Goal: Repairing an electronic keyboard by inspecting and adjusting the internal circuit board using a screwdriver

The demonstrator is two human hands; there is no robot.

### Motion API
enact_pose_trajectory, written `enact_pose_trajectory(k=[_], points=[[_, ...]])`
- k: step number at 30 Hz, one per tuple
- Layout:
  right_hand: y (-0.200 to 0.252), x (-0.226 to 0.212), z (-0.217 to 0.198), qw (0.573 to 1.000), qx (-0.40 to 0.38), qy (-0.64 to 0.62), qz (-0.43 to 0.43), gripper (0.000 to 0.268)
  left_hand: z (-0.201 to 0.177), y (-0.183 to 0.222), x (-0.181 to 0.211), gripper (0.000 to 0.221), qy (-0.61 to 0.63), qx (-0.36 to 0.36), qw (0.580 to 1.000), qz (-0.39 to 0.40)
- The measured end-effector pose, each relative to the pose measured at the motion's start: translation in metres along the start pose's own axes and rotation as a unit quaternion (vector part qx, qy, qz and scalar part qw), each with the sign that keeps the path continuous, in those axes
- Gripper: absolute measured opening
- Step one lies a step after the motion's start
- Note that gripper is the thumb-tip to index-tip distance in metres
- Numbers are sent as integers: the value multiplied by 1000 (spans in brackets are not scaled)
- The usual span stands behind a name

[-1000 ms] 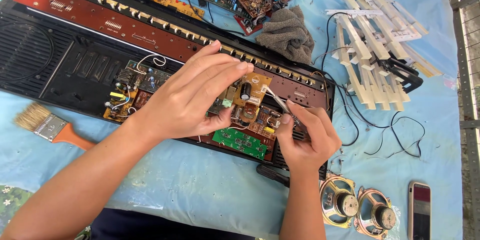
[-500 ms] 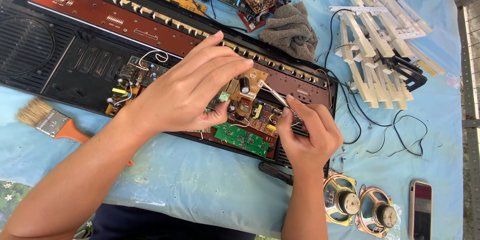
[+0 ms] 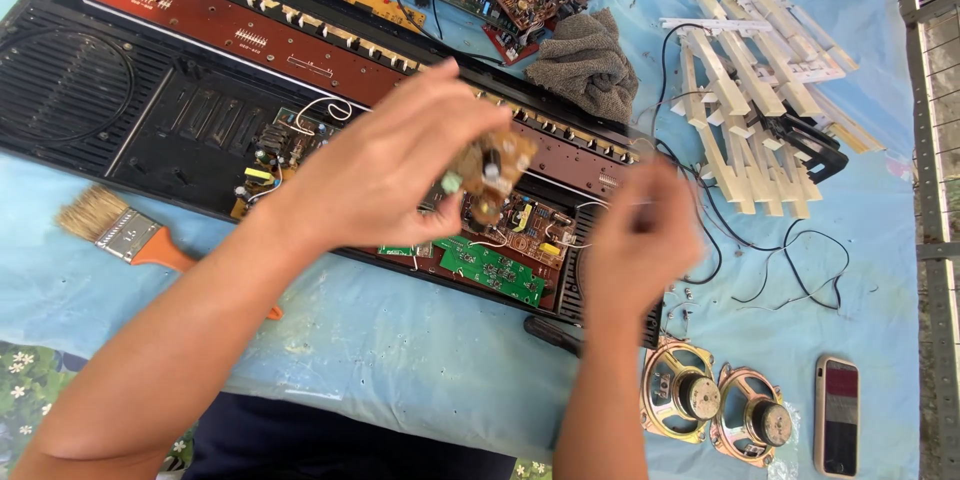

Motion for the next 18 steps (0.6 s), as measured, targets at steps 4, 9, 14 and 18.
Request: enact_pose_trajectory(k=[4, 9, 14, 18], points=[[-1, 20, -17, 996, 66, -62, -11, 9, 11, -2, 7, 76, -6, -14, 1000, -4], [12, 11, -5, 979, -29, -125, -157, 6, 13, 8, 1, 74, -29, 20, 999, 5], [12, 8, -8, 975, -44, -109, -191, 12, 1, 5, 0, 75, -23, 41, 999, 4], [14, 9, -7, 976, -47, -115, -180, 15, 2, 4, 2, 70, -44, 28, 999, 1]])
Point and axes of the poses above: each hand's wrist, its own y-axis away from the middle knuckle, its own z-axis out of the palm, x = y × z, the point moved 4 cm from there along -y, towards the middle knuckle, and after that the axes turned 13 degrees about z, right-handed, at the moved point
